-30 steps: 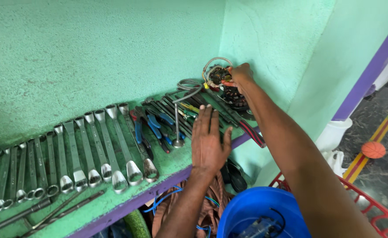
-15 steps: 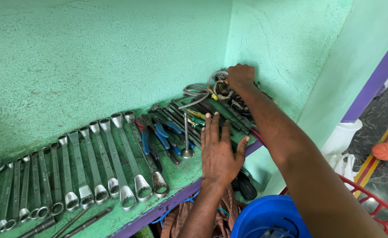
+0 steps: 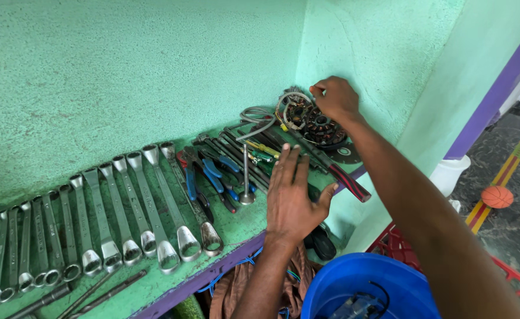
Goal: The person handles and inspects various oily engine components, such as a stator coil and electrical modules, by hand. They pick up the coil, check its wiring, and place it back into a blue bucket with other metal parts.
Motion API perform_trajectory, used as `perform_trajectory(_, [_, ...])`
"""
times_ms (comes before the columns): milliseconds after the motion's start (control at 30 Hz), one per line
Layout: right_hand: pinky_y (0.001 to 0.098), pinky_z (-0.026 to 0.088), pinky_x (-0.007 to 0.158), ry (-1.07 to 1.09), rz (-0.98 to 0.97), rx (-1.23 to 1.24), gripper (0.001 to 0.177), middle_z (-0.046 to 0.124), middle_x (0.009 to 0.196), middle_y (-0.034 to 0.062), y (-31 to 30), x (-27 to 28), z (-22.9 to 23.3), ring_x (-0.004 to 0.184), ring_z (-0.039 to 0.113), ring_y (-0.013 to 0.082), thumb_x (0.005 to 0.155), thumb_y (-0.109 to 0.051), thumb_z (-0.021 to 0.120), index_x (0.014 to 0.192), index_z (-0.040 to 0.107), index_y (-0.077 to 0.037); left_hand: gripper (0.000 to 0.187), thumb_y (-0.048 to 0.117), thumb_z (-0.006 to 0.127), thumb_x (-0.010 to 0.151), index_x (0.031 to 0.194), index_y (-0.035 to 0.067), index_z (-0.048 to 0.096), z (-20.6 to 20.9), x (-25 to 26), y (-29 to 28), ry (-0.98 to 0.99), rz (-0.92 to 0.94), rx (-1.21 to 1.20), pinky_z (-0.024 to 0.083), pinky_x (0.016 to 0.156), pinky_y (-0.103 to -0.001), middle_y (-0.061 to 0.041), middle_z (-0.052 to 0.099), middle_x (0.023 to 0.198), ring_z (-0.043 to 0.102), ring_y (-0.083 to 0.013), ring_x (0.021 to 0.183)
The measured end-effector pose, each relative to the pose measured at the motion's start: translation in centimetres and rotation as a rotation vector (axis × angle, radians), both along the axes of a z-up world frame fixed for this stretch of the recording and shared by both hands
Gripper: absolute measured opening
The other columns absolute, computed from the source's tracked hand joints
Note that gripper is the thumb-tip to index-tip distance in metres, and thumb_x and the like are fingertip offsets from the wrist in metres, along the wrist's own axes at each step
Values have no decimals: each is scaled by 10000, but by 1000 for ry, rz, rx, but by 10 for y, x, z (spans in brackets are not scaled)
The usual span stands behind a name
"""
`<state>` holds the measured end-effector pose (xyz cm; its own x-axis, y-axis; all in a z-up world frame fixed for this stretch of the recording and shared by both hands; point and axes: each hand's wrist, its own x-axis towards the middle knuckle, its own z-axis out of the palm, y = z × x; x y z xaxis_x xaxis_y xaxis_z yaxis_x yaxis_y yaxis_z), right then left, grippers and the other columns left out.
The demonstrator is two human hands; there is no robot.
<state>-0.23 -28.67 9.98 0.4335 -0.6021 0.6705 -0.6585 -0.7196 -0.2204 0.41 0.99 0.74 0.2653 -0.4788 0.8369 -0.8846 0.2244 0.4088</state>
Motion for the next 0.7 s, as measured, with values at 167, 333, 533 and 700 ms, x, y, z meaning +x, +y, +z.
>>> perform_trajectory(167, [326,541,722,-285,459,-58,215,761,943,105,61,-96,-24,817,715,184,993,-262,759,1060,794,-60,647,319,801,825,1312,-63,611,-4,-2,5,-106,-99,-55,357,1197,-506,-244,560,1439,431,-401,1461])
perform_trajectory(333, [290,511,667,-321,303,355,244,766,928,48,121,-228,-95,796,648,110,980,-267,692,1066,804,-68,481,262,796,866,1228,-31,674,-16,-3,9,-209,-196,-121,481,1135,-450,-194,644,1362,561,-353,1391])
perform_trajectory(533, [241,528,781,-549,279,669,277,781,965,2,129,-323,-239,873,678,76,938,-260,722,1097,785,-42,324,172,796,851,1103,-19,723,-35,-13,24,-386,-193,-178,544,1067,-426,-171,689,1244,653,-328,1247])
perform_trajectory(700, [289,492,630,-484,172,861,271,771,859,13,129,-340,-309,747,658,105,921,-265,725,1062,815,-52,208,119,827,825,978,-1,751,-92,-43,57,-214,-79,-157,591,800,-405,-132,717,1210,703,-274,937])
